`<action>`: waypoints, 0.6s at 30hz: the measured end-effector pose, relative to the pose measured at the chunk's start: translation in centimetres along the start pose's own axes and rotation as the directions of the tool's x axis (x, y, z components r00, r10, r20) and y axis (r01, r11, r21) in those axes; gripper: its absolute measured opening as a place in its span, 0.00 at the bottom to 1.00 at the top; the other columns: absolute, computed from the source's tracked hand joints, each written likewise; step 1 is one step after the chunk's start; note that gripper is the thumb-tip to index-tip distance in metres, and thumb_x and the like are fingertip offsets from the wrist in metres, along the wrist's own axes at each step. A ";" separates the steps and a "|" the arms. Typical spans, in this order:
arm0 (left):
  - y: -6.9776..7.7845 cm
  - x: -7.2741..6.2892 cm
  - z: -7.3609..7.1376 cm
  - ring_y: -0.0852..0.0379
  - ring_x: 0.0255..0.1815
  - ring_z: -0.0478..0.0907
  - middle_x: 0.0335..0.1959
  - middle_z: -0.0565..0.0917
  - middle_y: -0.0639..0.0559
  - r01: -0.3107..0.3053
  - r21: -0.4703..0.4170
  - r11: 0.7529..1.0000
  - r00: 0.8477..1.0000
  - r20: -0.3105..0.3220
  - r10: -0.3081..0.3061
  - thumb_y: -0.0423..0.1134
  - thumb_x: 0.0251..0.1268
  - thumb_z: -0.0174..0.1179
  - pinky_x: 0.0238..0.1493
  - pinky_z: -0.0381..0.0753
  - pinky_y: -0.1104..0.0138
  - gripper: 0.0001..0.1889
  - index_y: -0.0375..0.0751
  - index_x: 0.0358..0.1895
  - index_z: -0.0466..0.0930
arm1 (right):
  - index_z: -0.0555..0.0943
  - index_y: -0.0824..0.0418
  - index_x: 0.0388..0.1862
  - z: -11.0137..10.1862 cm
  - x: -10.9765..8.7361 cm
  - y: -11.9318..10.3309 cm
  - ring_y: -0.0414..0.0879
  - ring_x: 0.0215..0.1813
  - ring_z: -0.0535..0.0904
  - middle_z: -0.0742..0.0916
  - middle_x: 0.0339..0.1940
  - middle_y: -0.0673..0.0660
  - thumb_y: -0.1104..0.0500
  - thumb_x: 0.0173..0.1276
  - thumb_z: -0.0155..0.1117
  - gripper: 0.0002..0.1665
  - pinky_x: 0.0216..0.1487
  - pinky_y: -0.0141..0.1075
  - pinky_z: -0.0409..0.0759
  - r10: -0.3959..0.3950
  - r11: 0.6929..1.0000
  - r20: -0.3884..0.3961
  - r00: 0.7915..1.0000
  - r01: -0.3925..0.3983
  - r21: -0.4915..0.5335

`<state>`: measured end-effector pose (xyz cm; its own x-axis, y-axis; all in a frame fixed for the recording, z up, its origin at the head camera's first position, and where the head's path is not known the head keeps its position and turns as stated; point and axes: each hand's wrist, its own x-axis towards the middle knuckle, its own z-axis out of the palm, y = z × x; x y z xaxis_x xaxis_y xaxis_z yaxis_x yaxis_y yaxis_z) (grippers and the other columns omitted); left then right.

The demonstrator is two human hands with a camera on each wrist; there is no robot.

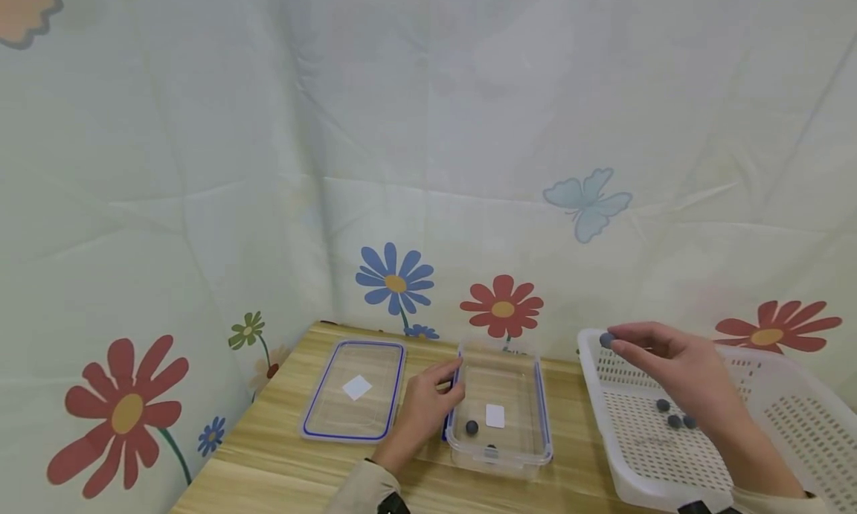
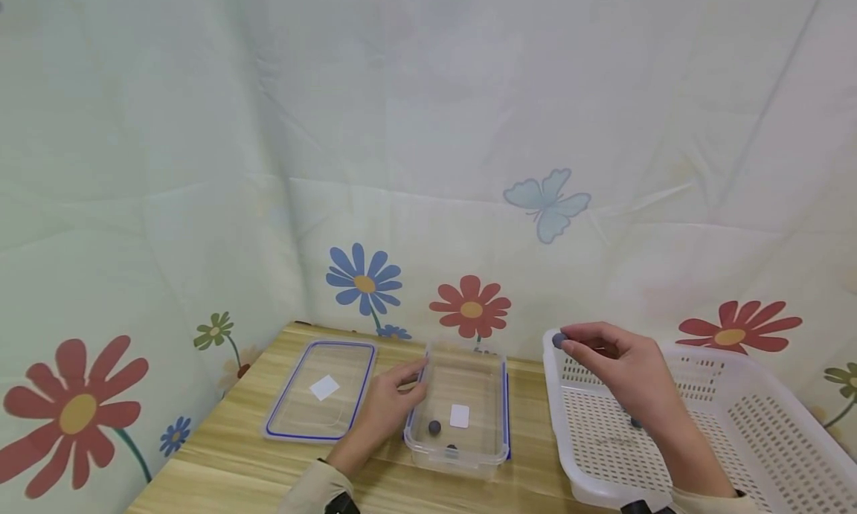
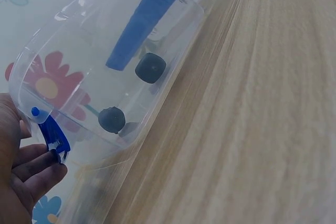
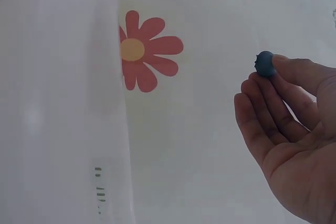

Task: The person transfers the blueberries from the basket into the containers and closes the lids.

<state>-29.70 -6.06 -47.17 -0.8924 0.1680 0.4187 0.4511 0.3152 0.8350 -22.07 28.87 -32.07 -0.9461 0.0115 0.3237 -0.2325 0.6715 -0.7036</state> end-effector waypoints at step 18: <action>0.1 -0.6 -0.6 0.42 0.62 0.84 0.64 0.83 0.38 -0.018 -0.012 1.000 1.000 0.020 0.018 0.31 0.72 0.63 0.55 0.88 0.56 0.23 0.31 0.68 0.81 | 0.90 0.58 0.56 4.9 -1.9 -2.4 0.37 0.50 0.88 0.92 0.51 0.51 0.49 0.75 0.72 0.18 0.48 0.28 0.86 -0.051 0.980 -0.002 0.999 0.051 0.190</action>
<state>-29.10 -6.75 -47.14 -0.8837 0.1920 0.4269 0.4670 0.3006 0.8316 -20.81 23.60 -34.14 -0.9324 -0.0212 0.3607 -0.3188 0.5183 -0.7935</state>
